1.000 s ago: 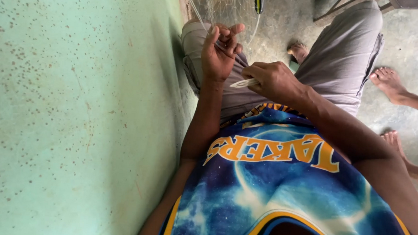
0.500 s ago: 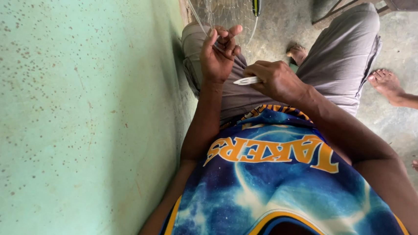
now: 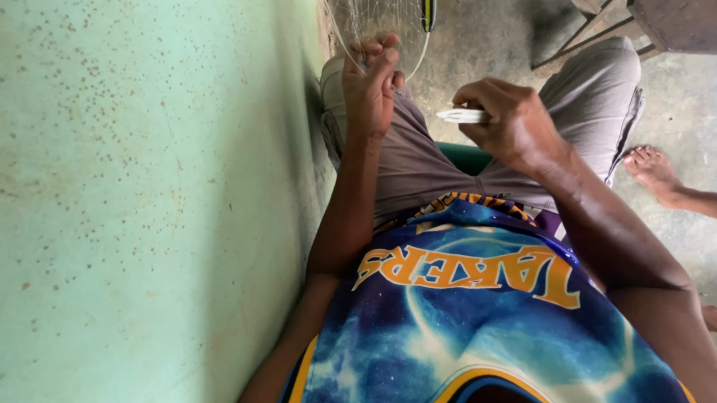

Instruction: The person sits on the floor and uses a small white tool to repeatedly poke and adjust the mesh of a net attached to a circular frame. The hands manipulate the netting and tool continuously throughout the clip.

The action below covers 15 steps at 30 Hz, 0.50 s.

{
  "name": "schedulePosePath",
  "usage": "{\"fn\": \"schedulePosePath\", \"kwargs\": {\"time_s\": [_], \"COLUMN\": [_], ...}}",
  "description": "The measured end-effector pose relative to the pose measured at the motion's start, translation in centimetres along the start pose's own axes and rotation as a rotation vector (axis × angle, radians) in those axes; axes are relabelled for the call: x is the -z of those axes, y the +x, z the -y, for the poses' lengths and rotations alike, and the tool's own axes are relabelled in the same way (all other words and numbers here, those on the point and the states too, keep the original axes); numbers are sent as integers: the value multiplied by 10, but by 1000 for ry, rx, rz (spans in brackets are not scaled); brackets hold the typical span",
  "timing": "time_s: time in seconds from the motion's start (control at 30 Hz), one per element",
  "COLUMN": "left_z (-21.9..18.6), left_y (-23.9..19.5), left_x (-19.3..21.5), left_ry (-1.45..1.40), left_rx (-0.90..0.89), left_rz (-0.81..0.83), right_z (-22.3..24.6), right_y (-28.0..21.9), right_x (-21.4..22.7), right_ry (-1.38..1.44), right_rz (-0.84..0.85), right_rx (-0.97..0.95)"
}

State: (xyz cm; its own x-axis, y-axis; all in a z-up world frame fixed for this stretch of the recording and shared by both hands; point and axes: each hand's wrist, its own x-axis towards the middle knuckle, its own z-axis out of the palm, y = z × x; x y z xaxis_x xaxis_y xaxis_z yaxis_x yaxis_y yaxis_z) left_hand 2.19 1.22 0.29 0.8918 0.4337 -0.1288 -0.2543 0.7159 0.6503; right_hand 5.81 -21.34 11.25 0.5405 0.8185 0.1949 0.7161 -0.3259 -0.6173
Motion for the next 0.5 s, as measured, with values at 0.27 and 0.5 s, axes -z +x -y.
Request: {"fn": "schedulePosePath", "kwargs": {"time_s": [0.27,0.5], "left_z": [-12,-18], "left_y": [7,8], "left_x": [-13,-15], "left_ry": [90,95], "left_rx": [13,28], "left_rz": [-60,-36], "right_z": [18,18], "right_y": [26,50], "right_x": [42,60], "right_ry": [-27,-71], "right_rz": [59,137], "right_rx": [66,136]}}
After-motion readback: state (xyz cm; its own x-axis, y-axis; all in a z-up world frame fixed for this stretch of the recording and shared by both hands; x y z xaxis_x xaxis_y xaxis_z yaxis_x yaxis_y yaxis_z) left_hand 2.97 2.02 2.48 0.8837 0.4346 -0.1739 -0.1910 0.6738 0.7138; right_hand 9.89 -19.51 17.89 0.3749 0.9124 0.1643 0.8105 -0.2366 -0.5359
